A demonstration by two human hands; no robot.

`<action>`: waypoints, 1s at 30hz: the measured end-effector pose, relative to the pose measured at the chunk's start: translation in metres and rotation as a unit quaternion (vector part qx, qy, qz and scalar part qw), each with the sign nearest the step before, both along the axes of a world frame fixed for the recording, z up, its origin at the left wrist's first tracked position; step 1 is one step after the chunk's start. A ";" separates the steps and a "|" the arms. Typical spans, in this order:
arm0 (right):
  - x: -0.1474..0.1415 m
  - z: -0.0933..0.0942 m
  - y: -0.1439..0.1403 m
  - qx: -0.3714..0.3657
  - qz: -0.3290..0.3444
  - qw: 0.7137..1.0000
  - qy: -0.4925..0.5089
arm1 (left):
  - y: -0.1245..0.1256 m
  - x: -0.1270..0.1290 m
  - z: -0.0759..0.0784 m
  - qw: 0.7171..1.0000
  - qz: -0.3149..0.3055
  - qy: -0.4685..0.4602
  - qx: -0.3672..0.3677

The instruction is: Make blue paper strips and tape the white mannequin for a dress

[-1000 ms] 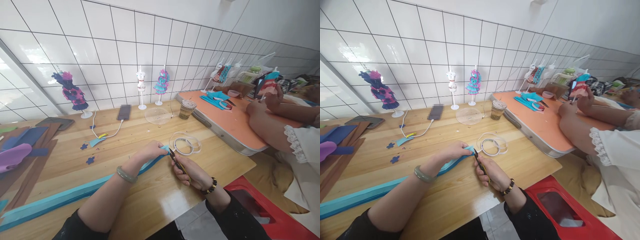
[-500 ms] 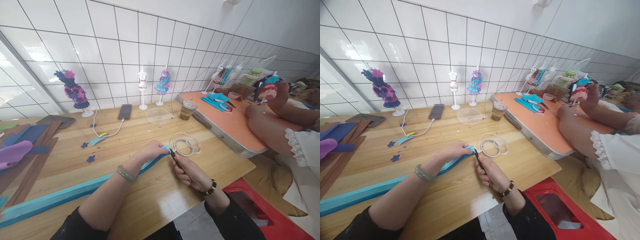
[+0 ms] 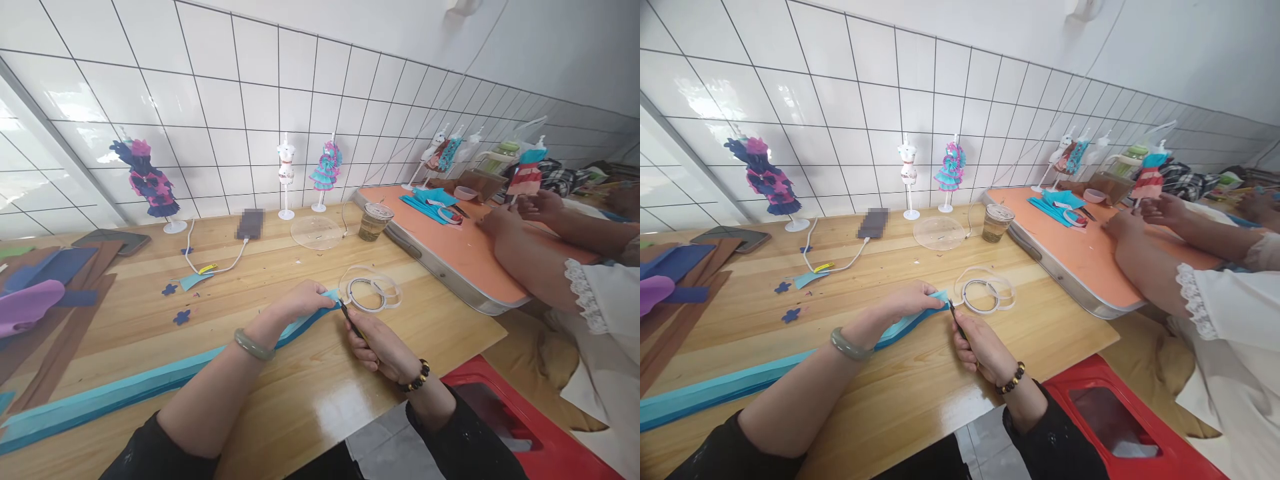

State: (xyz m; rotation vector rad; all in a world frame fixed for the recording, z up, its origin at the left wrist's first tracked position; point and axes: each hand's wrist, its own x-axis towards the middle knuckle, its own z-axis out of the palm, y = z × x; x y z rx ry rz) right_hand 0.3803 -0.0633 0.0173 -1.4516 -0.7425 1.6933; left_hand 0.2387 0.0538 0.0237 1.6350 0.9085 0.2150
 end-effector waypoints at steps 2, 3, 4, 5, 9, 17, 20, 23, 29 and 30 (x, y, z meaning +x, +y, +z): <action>0.000 -0.001 0.000 0.003 -0.002 1.000 0.002 | 0.001 -0.001 0.000 1.000 0.000 -0.003 -0.012; 0.001 -0.001 0.000 0.002 -0.003 1.000 0.002 | 0.002 -0.002 0.000 1.000 0.001 -0.005 -0.017; 0.001 -0.001 0.000 0.000 -0.003 1.000 0.000 | 0.003 -0.003 -0.001 1.000 0.003 -0.009 -0.023; 0.001 -0.001 0.000 -0.003 -0.001 1.000 -0.002 | 0.005 -0.004 -0.001 0.999 0.004 -0.014 -0.028; 0.001 0.001 -0.003 -0.004 0.031 0.999 -0.026 | 0.012 -0.011 0.000 0.998 0.010 -0.037 -0.053; -0.005 0.004 -0.012 0.023 0.115 0.959 -0.256 | 0.019 -0.023 0.003 0.995 0.011 -0.067 -0.075; 0.000 0.010 -0.020 0.099 0.176 0.920 -0.336 | 0.018 -0.023 0.002 0.995 0.002 -0.071 -0.071; 0.013 0.015 -0.023 0.162 0.175 0.895 -0.378 | 0.019 -0.025 0.007 0.995 -0.002 -0.080 -0.057; 0.050 0.001 -0.006 0.179 0.043 0.810 -0.556 | 0.017 -0.036 0.034 0.990 0.019 -0.138 -0.026; 0.053 -0.003 -0.004 0.173 0.059 0.795 -0.579 | 0.017 -0.039 0.039 0.988 0.020 -0.150 -0.023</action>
